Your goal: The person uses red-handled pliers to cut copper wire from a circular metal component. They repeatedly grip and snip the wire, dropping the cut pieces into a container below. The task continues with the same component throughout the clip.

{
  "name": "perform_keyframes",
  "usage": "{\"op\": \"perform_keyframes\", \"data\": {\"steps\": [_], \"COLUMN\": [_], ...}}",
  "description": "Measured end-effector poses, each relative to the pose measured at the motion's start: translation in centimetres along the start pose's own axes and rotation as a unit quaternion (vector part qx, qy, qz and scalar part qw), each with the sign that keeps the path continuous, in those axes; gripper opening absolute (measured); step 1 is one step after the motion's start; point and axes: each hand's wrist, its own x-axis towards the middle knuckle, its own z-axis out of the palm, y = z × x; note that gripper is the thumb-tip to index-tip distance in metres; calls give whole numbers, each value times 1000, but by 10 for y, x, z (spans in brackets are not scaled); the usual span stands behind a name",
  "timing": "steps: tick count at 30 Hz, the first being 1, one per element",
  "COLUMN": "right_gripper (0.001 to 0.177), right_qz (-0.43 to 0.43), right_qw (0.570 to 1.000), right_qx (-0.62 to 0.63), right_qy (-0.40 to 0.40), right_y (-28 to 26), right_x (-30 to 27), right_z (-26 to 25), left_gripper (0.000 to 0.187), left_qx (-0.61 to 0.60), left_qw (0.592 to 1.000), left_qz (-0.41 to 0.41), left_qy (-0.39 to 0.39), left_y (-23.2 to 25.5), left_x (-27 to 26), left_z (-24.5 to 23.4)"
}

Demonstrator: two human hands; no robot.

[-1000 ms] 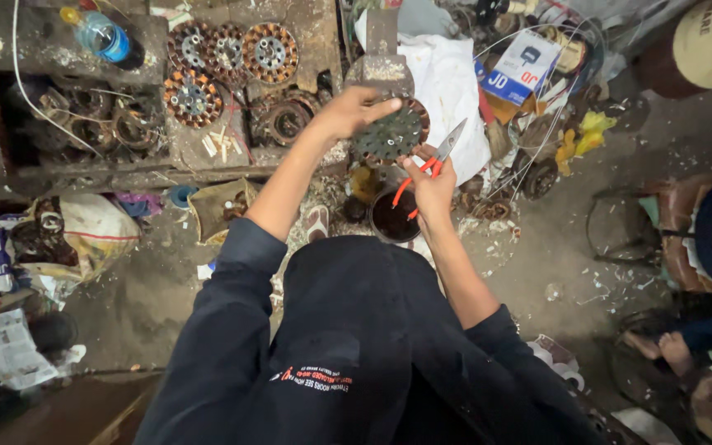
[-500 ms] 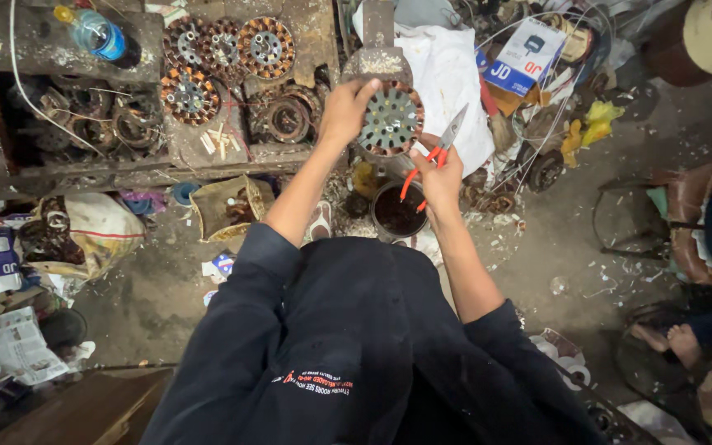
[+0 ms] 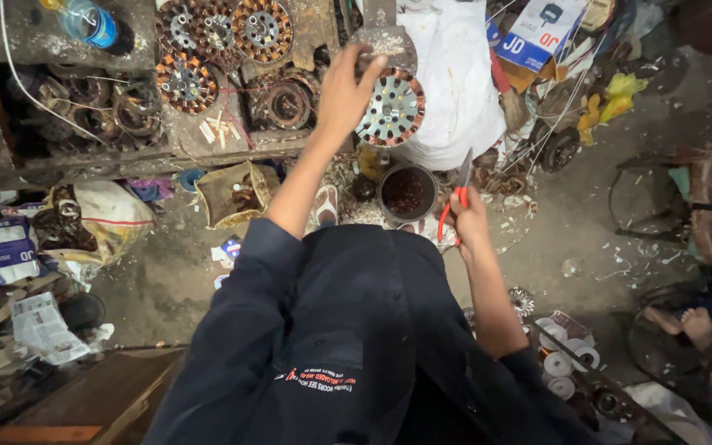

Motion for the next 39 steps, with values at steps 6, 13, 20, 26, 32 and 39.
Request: {"op": "perform_keyframes", "data": {"steps": [6, 13, 20, 26, 32, 39], "right_gripper": [21, 31, 32, 33, 33, 31], "right_qz": [-18, -172, -220, -273, -292, -311], "right_qw": [999, 974, 932, 877, 859, 827], "right_qx": [-44, -143, -287, -397, -420, -468], "right_qy": [11, 30, -10, -8, -7, -3], "right_y": [9, -14, -50, -62, -66, -85], "right_x": [-13, -25, -56, -64, -58, -60], "right_z": [2, 16, 48, 63, 64, 70], "left_gripper": [59, 46, 41, 44, 38, 33], "left_qx": [137, 73, 230, 197, 169, 198], "left_qw": [971, 996, 969, 966, 974, 961], "left_qz": [117, -11, -69, 161, 146, 191], "left_qy": [-157, 51, 61, 38, -44, 10], "left_y": [4, 22, 28, 22, 27, 31], "left_x": [27, -8, -23, 10, 16, 15], "left_z": [15, 28, 25, 27, 26, 27]}}
